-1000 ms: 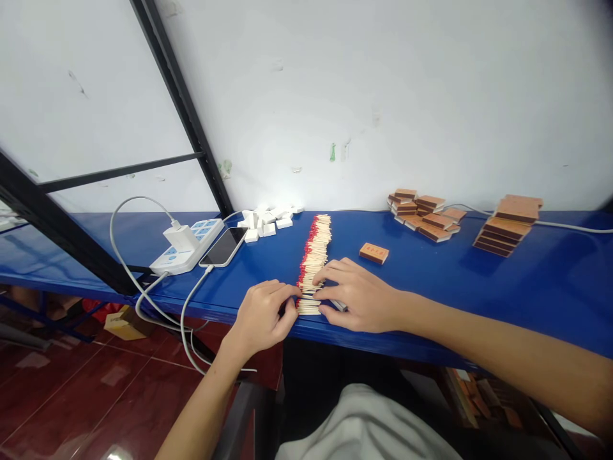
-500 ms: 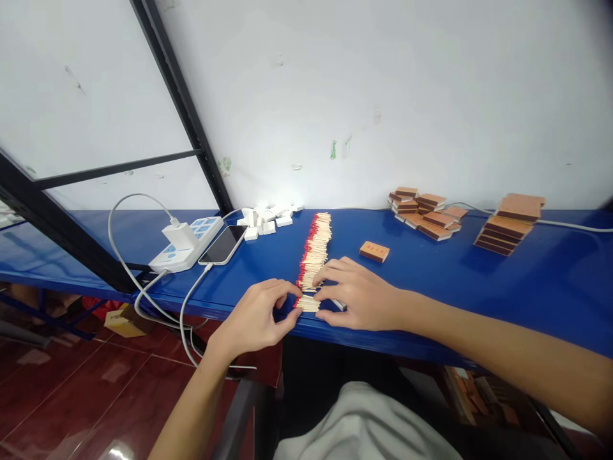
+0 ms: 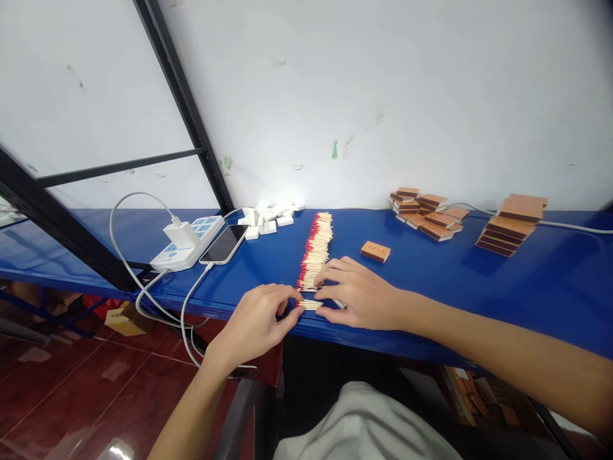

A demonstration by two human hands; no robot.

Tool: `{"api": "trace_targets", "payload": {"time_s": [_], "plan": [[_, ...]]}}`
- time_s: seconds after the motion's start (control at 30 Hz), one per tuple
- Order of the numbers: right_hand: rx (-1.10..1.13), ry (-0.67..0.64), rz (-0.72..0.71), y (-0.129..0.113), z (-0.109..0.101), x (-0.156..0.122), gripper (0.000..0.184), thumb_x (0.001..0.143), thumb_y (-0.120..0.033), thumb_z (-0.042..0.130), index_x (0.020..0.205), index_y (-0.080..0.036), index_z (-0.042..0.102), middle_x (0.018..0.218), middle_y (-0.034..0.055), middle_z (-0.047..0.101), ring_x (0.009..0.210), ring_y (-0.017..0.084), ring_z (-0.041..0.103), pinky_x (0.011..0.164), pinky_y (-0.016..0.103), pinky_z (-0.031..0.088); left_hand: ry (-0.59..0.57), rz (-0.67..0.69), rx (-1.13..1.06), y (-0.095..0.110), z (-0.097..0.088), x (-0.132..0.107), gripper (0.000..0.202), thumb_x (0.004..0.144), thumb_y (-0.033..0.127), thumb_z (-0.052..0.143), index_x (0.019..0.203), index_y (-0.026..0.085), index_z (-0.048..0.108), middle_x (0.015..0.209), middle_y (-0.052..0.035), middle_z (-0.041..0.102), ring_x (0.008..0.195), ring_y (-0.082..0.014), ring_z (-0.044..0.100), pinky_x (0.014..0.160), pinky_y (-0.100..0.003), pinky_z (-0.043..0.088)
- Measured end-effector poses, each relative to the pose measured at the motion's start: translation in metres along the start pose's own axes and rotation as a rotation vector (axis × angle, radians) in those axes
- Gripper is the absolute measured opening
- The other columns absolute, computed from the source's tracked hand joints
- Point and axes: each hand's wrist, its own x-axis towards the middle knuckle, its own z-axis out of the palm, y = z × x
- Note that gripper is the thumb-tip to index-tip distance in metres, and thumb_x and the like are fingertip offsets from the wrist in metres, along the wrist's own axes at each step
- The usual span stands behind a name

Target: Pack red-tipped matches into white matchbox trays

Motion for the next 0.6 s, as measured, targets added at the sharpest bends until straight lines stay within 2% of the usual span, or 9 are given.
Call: {"api": "trace_targets", "payload": {"time_s": [0.13, 0.23, 0.4, 0.5, 0.6], "plan": [[0.018, -0.032, -0.026, 0.0, -0.003, 0.001, 0.022, 0.098, -0.03, 0.058, 0.093, -0.017, 0.075, 0.109, 0.0077, 0.07, 0.099, 0.021, 0.058, 0.086, 0.037, 0.038, 0.022, 0.047, 0.104, 0.005, -0.001, 0.001, 0.02, 0.1, 0.035, 0.053, 0.1, 0.022, 0.067, 0.063, 0.0043, 0.055, 0.065, -0.0157, 0.052, 0.074, -0.032, 0.033], [0.022, -0.046, -0.056, 0.0, -0.004, 0.0, 0.025, 0.1, -0.029, 0.055, 0.093, -0.017, 0.075, 0.11, 0.0079, 0.07, 0.101, 0.021, 0.058, 0.085, 0.036, 0.038, 0.021, 0.063, 0.096, 0.006, 0.0, 0.001, 0.021, 0.101, 0.034, 0.051, 0.104, 0.021, 0.068, 0.06, 0.005, 0.055, 0.061, -0.015, 0.051, 0.074, -0.032, 0.034], [0.007, -0.039, -0.074, 0.0, -0.004, 0.001, 0.026, 0.102, -0.029, 0.051, 0.096, -0.018, 0.074, 0.108, 0.0076, 0.07, 0.1, 0.021, 0.057, 0.084, 0.035, 0.036, -0.01, 0.067, 0.015, 0.004, 0.001, -0.001, 0.027, 0.103, 0.036, 0.049, 0.114, 0.023, 0.069, 0.069, 0.0021, 0.063, 0.062, -0.0142, 0.055, 0.068, -0.028, 0.036], [-0.032, -0.001, -0.008, -0.001, -0.008, 0.002, 0.021, 0.097, -0.033, 0.056, 0.097, -0.017, 0.071, 0.101, 0.0074, 0.07, 0.095, 0.021, 0.057, 0.08, 0.035, 0.034, -0.03, 0.055, -0.029, 0.003, 0.001, -0.001, 0.028, 0.104, 0.036, 0.048, 0.112, 0.023, 0.071, 0.082, -0.0011, 0.069, 0.069, -0.0142, 0.059, 0.064, -0.025, 0.037], [-0.143, 0.013, 0.099, -0.004, -0.014, 0.004, 0.028, 0.087, -0.041, 0.062, 0.099, -0.015, 0.065, 0.094, 0.0088, 0.069, 0.085, 0.023, 0.056, 0.075, 0.036, 0.03, -0.028, 0.051, -0.038, 0.003, 0.001, 0.0, 0.029, 0.104, 0.037, 0.049, 0.111, 0.022, 0.072, 0.087, -0.0023, 0.07, 0.075, -0.0148, 0.061, 0.065, -0.025, 0.039]]}}
